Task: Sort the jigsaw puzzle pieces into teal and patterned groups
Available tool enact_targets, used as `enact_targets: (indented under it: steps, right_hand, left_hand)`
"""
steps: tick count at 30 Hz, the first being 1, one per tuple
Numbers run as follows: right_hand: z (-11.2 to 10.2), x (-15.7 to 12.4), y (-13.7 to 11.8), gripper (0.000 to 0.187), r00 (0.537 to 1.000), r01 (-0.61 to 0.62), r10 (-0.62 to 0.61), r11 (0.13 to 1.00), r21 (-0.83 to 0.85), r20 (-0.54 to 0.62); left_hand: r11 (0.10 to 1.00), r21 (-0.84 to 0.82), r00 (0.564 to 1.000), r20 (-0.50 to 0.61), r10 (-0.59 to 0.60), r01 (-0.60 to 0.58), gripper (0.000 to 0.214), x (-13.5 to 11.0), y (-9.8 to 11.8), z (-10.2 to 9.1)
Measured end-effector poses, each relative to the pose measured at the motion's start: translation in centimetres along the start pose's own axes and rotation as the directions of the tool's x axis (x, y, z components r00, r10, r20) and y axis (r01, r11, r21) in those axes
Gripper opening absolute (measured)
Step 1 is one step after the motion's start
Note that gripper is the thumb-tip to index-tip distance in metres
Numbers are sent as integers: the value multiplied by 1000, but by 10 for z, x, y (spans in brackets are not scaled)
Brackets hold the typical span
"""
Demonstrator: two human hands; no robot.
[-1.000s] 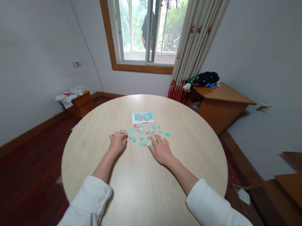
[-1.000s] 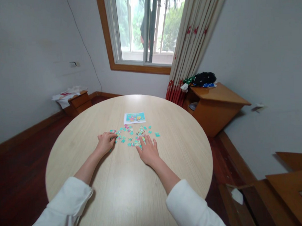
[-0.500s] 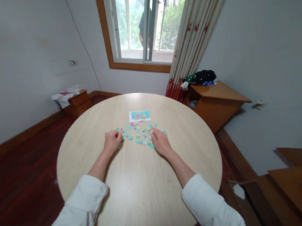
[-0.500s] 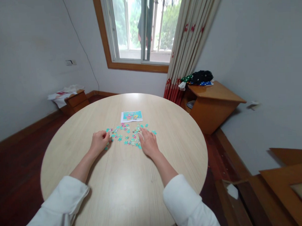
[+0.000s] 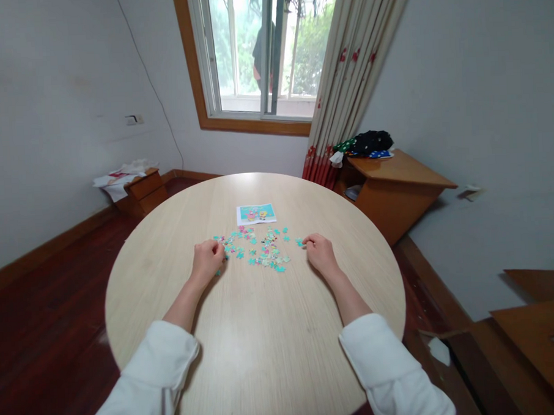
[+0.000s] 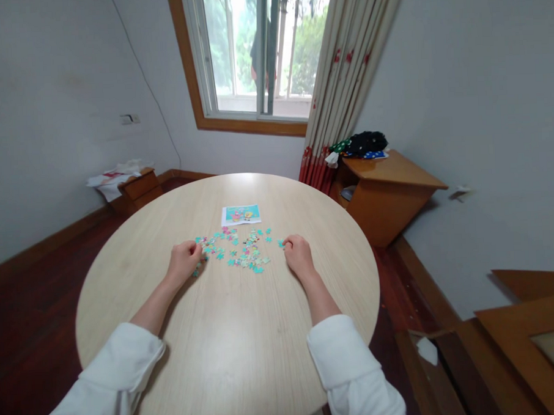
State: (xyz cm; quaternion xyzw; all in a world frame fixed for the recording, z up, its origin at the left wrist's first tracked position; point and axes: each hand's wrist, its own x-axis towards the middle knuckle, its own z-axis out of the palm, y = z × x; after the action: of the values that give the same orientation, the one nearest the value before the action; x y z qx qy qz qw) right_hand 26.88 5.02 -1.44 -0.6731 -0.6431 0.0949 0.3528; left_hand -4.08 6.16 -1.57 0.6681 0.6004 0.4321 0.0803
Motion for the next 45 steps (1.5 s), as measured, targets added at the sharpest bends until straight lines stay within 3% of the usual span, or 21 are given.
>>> enact_targets:
  steps: [7,12,21,45]
  right_hand:
    - [5,0,5,35,999,10,-9,1000,-10,38]
    - [10,1,9,35,992,118,-113,989,92,-60]
    - [14,1,10,36,982,170,-156,976,133,-110]
    - [11,2,9,34,997,75,-73,983,-165,17]
  left_hand:
    - [1000,3,1000,-6,6,-6,34,0,-1,2]
    - [1000,18,1000,11,-14,14,33,1,-2,2]
    - [999,2,999,-1,-36,36,32,0,-6,4]
    - [993,-52,994,-15,-106,105,33,0,-7,6]
